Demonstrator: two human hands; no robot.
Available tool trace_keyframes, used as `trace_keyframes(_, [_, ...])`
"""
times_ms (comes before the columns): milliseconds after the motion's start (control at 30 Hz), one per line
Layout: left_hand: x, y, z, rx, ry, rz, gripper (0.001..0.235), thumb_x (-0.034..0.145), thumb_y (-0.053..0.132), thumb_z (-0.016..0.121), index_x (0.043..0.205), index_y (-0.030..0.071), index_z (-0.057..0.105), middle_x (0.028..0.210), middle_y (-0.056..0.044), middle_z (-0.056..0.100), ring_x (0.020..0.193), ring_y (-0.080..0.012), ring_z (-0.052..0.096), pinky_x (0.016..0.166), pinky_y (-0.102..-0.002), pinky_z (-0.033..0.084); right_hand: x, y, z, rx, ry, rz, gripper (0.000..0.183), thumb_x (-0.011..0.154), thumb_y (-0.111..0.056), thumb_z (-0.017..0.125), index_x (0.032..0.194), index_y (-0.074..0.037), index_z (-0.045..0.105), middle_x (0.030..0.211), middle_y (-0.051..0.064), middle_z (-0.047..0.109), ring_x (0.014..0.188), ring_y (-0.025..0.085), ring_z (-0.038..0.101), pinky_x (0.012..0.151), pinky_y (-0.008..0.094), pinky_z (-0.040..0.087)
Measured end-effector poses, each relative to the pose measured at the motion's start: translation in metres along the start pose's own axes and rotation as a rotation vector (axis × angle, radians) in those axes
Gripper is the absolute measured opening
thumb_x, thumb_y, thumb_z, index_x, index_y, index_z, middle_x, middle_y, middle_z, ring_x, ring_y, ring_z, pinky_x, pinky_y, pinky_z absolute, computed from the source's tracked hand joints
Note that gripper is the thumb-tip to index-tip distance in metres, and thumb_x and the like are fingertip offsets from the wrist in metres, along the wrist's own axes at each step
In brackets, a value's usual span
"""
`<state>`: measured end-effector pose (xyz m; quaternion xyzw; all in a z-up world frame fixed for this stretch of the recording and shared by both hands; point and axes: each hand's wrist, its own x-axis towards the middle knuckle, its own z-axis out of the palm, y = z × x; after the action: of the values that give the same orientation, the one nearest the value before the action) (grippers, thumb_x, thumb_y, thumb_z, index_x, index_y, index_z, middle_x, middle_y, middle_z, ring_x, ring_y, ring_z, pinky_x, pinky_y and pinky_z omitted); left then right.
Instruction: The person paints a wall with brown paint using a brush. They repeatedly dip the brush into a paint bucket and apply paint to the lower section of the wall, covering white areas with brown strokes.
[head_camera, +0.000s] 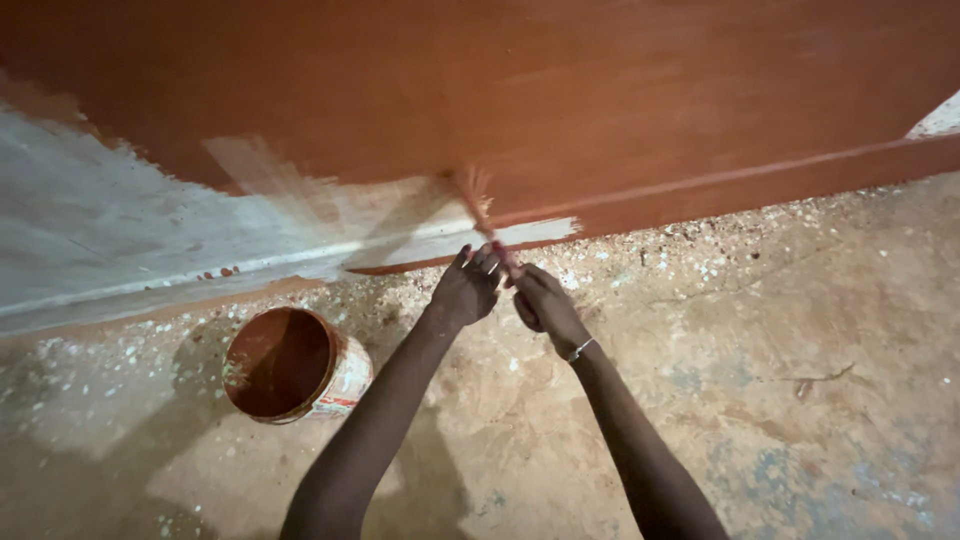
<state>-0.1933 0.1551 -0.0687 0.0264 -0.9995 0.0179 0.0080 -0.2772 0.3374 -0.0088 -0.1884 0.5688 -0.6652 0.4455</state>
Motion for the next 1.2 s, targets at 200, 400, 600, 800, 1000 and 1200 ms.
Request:
trace_keyframes(200, [0.002, -0.010, 0.001, -0.044, -0.060, -0.054, 0.059, 0.097, 0.024, 0.052, 0.154, 0.011, 0.038, 0.160, -0.011, 0.039, 0.151, -0.0276, 0.032, 0.124, -0.052, 0.020, 0.003, -0.004, -0.041, 0.107, 0.216, -0.069, 0.024, 0.106, -0.028, 0.053, 0.096, -0.008, 0.061, 0.055, -0.008, 0.038, 0.042, 0.005, 0.028, 0.036, 0.025, 0.018])
trace_keyframes(400, [0.004, -0.012, -0.003, -0.058, -0.013, -0.058, 0.062, 0.098, 0.024, 0.053, 0.156, 0.010, 0.036, 0.162, -0.011, 0.038, 0.150, -0.0289, 0.033, 0.123, -0.051, 0.019, -0.002, -0.012, -0.068, 0.417, 0.596, -0.346, 0.019, 0.107, -0.028, 0.050, 0.097, -0.013, 0.056, 0.055, -0.006, 0.042, 0.042, 0.006, 0.033, 0.037, 0.026, 0.021])
trace_keyframes(600, [0.002, -0.007, -0.010, -0.025, -0.102, -0.028, 0.072, 0.095, 0.029, 0.059, 0.158, 0.007, 0.033, 0.162, -0.013, 0.038, 0.150, -0.0304, 0.033, 0.124, -0.052, 0.020, -0.006, -0.003, -0.023, 0.041, 0.142, -0.054, 0.027, 0.102, -0.036, 0.053, 0.098, -0.011, 0.061, 0.051, -0.007, 0.036, 0.039, 0.007, 0.026, 0.036, 0.024, 0.019])
trace_keyframes(800, [0.023, 0.002, -0.006, -0.110, 0.029, 0.002, 0.069, 0.095, 0.028, 0.061, 0.155, 0.007, 0.036, 0.160, -0.013, 0.039, 0.148, -0.0316, 0.034, 0.122, -0.054, 0.020, -0.007, -0.026, -0.079, -0.082, 0.225, -0.007, 0.025, 0.102, -0.034, 0.054, 0.100, -0.012, 0.065, 0.057, -0.011, 0.038, 0.045, 0.004, 0.030, 0.039, 0.024, 0.023])
trace_keyframes(1000, [0.035, 0.016, -0.012, -0.211, 0.093, 0.050, 0.067, 0.096, 0.030, 0.059, 0.155, 0.009, 0.037, 0.161, -0.014, 0.038, 0.150, -0.0307, 0.033, 0.124, -0.052, 0.020, -0.018, -0.067, -0.195, 0.412, 0.395, -0.365, 0.024, 0.106, -0.032, 0.051, 0.102, -0.012, 0.064, 0.053, -0.007, 0.034, 0.040, 0.006, 0.028, 0.037, 0.024, 0.020])
trace_keyframes(1200, [0.041, 0.022, -0.033, -0.174, 0.057, 0.025, 0.068, 0.095, 0.026, 0.058, 0.157, 0.009, 0.036, 0.161, -0.013, 0.038, 0.149, -0.0311, 0.033, 0.125, -0.053, 0.018, -0.019, -0.085, -0.177, 0.532, 0.636, -0.465, 0.027, 0.107, -0.033, 0.047, 0.100, -0.010, 0.061, 0.056, -0.005, 0.040, 0.040, 0.007, 0.029, 0.037, 0.025, 0.021])
